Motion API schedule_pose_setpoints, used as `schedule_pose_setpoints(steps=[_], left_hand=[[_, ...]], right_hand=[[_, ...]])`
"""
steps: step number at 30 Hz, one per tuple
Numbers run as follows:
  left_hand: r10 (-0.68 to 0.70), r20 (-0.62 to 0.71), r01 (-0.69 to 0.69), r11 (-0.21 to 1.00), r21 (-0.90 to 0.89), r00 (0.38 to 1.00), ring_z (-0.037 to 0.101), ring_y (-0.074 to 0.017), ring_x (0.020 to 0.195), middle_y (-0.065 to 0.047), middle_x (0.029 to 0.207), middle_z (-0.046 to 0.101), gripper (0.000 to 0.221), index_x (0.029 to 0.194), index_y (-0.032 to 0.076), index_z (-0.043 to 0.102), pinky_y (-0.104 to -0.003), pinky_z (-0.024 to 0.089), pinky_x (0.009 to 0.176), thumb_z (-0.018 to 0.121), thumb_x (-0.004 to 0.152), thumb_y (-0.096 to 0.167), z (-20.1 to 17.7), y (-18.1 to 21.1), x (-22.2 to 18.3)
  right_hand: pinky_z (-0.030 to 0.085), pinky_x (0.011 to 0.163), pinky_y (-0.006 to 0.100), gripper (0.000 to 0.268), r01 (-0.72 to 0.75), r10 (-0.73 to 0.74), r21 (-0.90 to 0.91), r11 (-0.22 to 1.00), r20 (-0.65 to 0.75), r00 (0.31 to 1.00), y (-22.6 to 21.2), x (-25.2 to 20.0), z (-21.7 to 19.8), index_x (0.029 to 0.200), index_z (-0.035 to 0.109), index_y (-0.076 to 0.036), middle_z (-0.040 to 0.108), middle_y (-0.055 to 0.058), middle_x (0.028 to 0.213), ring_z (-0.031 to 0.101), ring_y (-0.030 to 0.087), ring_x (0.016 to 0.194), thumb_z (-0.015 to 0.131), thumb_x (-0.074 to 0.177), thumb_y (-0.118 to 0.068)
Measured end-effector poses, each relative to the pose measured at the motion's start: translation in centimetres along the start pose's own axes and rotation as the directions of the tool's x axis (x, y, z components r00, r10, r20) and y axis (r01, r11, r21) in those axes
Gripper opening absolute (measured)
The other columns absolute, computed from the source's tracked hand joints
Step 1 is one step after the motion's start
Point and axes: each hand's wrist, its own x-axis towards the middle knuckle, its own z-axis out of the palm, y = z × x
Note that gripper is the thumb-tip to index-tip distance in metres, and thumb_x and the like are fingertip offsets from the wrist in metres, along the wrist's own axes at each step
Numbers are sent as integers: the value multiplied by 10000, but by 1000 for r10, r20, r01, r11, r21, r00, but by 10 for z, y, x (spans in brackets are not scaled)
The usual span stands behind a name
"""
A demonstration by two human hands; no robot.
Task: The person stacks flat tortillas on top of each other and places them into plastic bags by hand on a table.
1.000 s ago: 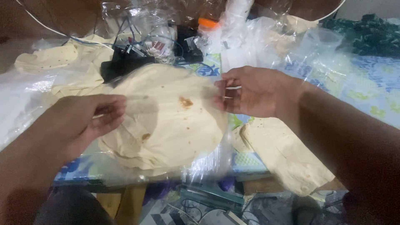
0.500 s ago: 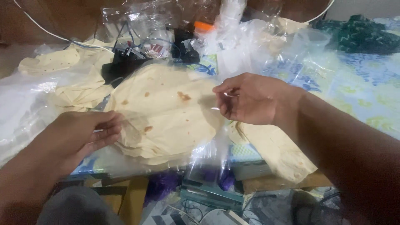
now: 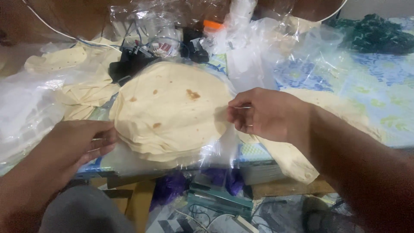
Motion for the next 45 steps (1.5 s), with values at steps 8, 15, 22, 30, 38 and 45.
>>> schedule_pose_setpoints(steps=[8,15,22,30,38,45], left_hand=[[209,236,-289,877,383,949,661,-168,1015,-82,1108,649,230,1109,46,650,-297,576,886,607,995,241,-38,-30,20],[107,-216,-51,967,248,971,678,-268,1106,-158,1148,710,332,1256,58,673,-413,500,982,548,1059,295,16,25,-50],[791,-8,-752,585,305,612,671,-174,1022,-80,1086,678,259,1141,39,607,-356,555,835,626,991,249,111,40,-53],[398,600,-688,612,390,694,614,-357,1138,-227,1226,602,488,1264,-30,564,-458,515,992,671,871,239,287,1,-43],[415,518,-664,446,600,748,360,-473,1347,-295,1430,378,625,1326,-117,472,-535,310,1155,700,823,176,303,-15,-47],[632,571,-837,260,480,524,413,-424,1270,-231,1365,439,501,1252,-84,542,-579,306,1059,657,845,185,310,-31,-46]], right_hand=[[539,778,353,162,2,0,-24,1000,71,997,13,-9,-11,1005,621,30,678,138,959,661,227,852,629,927,-112],[579,864,380,328,78,-58,-215,974,98,993,24,-4,-43,1131,652,-31,721,128,1022,709,254,932,594,935,-288],[581,870,440,389,14,-328,-694,720,-321,888,34,5,-94,1048,748,42,770,186,973,726,300,927,653,985,-330],[618,731,431,193,-9,-581,-863,505,-348,735,82,-14,-182,880,779,9,791,175,849,763,283,760,710,877,-171],[606,818,398,163,82,-650,-885,458,-270,710,93,-25,-157,980,761,-3,694,196,1091,723,303,889,729,885,-131],[527,891,406,248,456,-736,-871,-185,430,523,92,-13,-148,1090,787,-149,697,104,1105,603,343,1038,733,848,-164]])
